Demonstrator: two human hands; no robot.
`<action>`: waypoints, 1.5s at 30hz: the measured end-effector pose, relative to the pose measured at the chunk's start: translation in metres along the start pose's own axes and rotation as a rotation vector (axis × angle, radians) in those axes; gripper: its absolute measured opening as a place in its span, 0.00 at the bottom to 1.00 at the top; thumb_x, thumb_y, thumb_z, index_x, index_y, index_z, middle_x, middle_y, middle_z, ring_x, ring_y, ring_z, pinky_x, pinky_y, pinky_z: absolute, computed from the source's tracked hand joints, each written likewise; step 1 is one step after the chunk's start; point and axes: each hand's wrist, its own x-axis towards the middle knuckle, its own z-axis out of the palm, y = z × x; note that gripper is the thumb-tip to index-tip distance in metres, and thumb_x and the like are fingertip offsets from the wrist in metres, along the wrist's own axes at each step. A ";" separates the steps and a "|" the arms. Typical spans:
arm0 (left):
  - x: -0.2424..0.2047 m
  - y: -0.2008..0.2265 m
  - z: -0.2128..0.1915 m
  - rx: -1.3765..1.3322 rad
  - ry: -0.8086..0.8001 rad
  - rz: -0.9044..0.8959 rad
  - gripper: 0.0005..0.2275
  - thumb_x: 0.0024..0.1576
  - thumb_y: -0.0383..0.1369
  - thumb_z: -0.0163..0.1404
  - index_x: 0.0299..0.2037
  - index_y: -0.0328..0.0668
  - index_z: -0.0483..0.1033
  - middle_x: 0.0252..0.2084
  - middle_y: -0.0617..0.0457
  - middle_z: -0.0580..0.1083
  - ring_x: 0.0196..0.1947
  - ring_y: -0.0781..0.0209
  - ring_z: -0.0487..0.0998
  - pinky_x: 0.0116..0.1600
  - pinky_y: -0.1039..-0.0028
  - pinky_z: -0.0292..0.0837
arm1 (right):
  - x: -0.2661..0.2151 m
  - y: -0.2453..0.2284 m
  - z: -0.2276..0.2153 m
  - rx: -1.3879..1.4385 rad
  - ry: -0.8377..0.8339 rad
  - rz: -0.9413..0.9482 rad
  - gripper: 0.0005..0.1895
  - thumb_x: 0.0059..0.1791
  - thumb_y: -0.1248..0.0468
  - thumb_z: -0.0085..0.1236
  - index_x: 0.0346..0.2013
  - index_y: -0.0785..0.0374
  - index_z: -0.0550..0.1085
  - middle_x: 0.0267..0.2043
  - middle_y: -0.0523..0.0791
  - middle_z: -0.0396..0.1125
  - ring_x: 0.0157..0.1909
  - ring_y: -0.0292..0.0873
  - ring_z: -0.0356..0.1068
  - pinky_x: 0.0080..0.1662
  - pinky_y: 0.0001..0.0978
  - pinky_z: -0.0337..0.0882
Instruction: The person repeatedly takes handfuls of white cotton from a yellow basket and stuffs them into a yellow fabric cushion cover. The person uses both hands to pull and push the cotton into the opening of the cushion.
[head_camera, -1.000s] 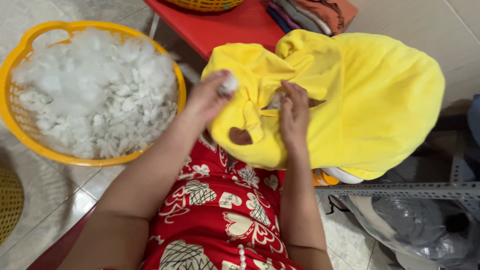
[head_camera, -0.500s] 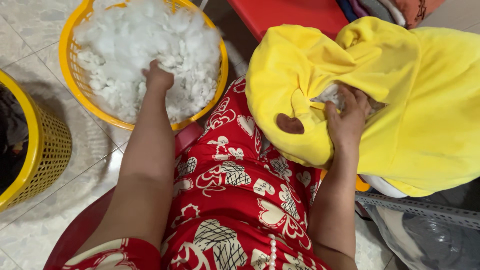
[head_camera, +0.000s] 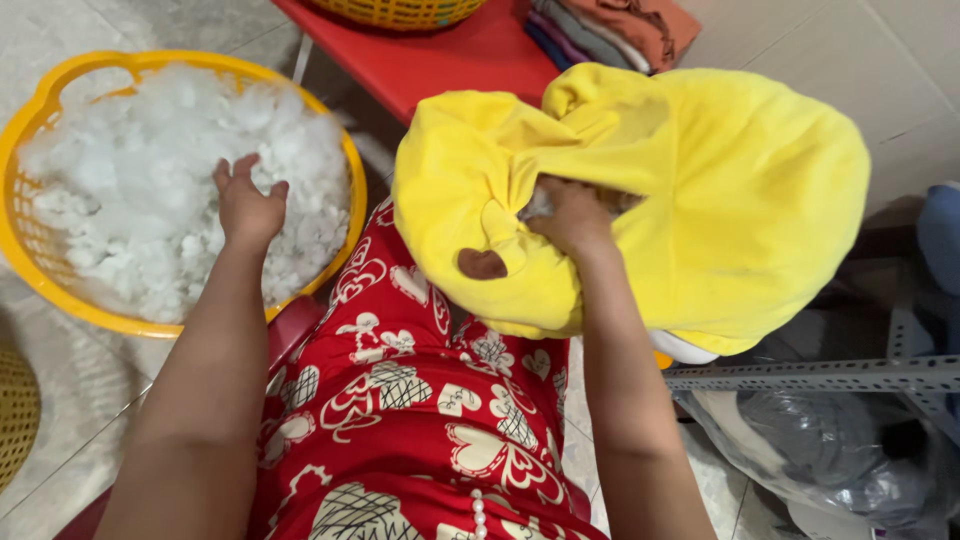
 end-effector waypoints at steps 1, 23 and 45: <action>-0.001 0.002 0.003 -0.006 0.001 0.052 0.26 0.57 0.36 0.60 0.66 0.45 0.69 0.74 0.35 0.53 0.70 0.35 0.61 0.68 0.57 0.60 | -0.002 -0.002 0.001 0.002 -0.010 -0.010 0.30 0.38 0.56 0.71 0.55 0.50 0.75 0.58 0.52 0.67 0.61 0.57 0.65 0.58 0.51 0.65; -0.161 0.299 0.094 -1.210 -1.102 -0.108 0.25 0.61 0.33 0.52 0.69 0.44 0.60 0.58 0.49 0.71 0.51 0.64 0.77 0.53 0.75 0.78 | -0.039 0.038 0.016 1.616 0.370 -0.101 0.12 0.54 0.72 0.54 0.52 0.70 0.74 0.47 0.46 0.71 0.46 0.38 0.72 0.49 0.27 0.74; -0.061 0.171 0.038 -1.459 -0.678 -0.156 0.06 0.62 0.22 0.51 0.47 0.31 0.75 0.46 0.44 0.78 0.44 0.54 0.81 0.54 0.69 0.79 | -0.001 -0.137 0.020 1.535 -0.008 -0.349 0.08 0.55 0.75 0.44 0.43 0.65 0.73 0.40 0.46 0.69 0.37 0.38 0.68 0.41 0.27 0.68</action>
